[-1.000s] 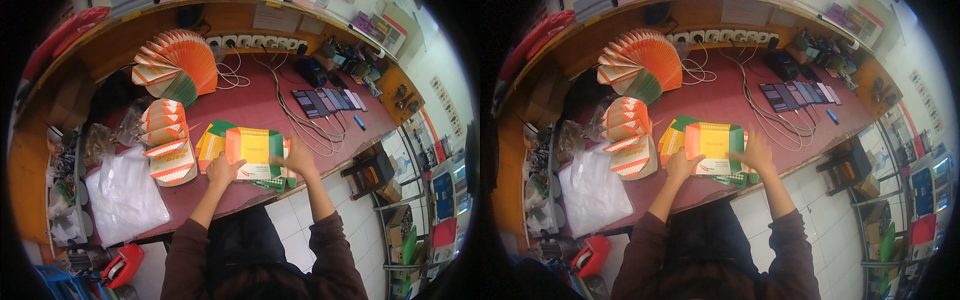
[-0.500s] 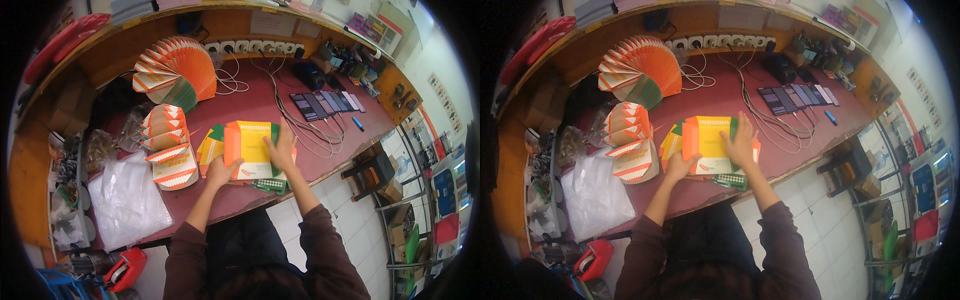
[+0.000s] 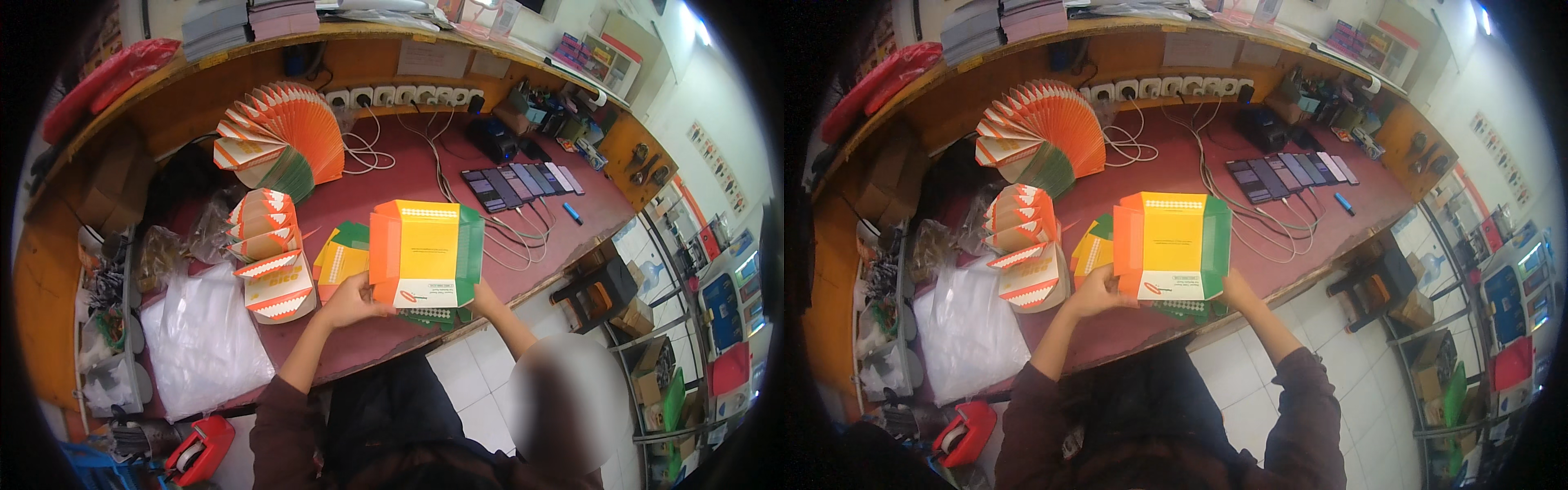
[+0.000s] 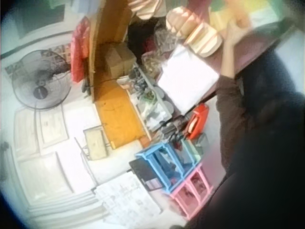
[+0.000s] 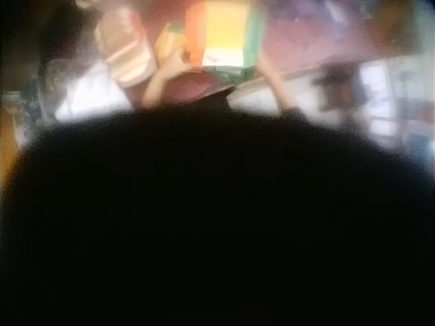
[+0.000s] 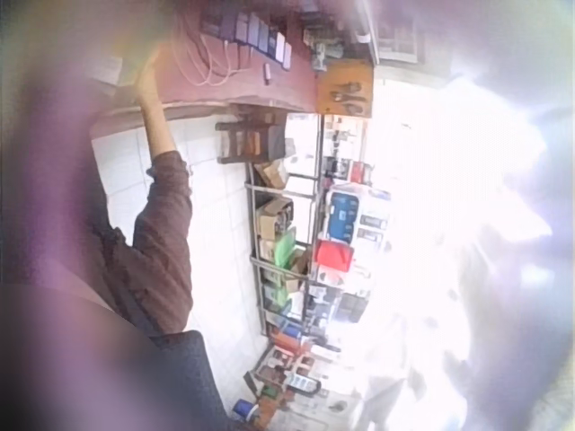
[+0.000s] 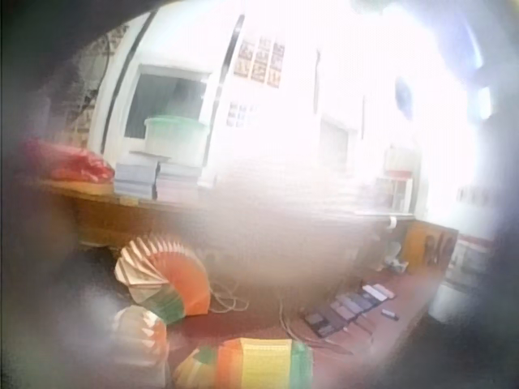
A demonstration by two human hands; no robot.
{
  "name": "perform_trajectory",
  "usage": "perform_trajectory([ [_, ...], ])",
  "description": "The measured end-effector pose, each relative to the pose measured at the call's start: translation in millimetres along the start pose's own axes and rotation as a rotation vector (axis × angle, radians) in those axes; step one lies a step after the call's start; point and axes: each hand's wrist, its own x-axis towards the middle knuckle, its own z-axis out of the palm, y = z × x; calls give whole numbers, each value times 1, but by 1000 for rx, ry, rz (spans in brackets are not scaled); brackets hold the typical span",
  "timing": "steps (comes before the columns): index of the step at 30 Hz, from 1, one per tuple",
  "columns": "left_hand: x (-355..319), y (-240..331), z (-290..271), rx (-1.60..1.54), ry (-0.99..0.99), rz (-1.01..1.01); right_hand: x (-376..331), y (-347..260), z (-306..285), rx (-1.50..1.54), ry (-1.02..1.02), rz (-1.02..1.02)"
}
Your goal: The person folds flat, pre-printed paperboard blanks into small rectangular boxes at a workbench. They fold the side flaps, tuck the tabs, and stack the finished boxes on the left side of the table.
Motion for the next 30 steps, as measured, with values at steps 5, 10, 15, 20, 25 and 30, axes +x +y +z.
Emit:
perform_trajectory([
  [5, 9, -24, -15, 1200, -16, 471, -24, 12, 5, 162, -19, -33],
  [10, 27, -73, -11, 1036, -47, 524, -39, 16, 17, -212, 167, -391],
  [15, 19, -82, 2, 999, 206, 388, -31, 2, 7, -213, -181, 162],
  [20, 35, -76, 13, 937, 402, -86, 14, -5, -17, 76, -211, 391],
  [25, 34, -86, 21, 1094, 459, -317, 20, 3, -3, -41, -272, 438],
  [30, 23, -89, 28, 1175, 573, -130, 28, 3, -3, -246, -423, 610],
])
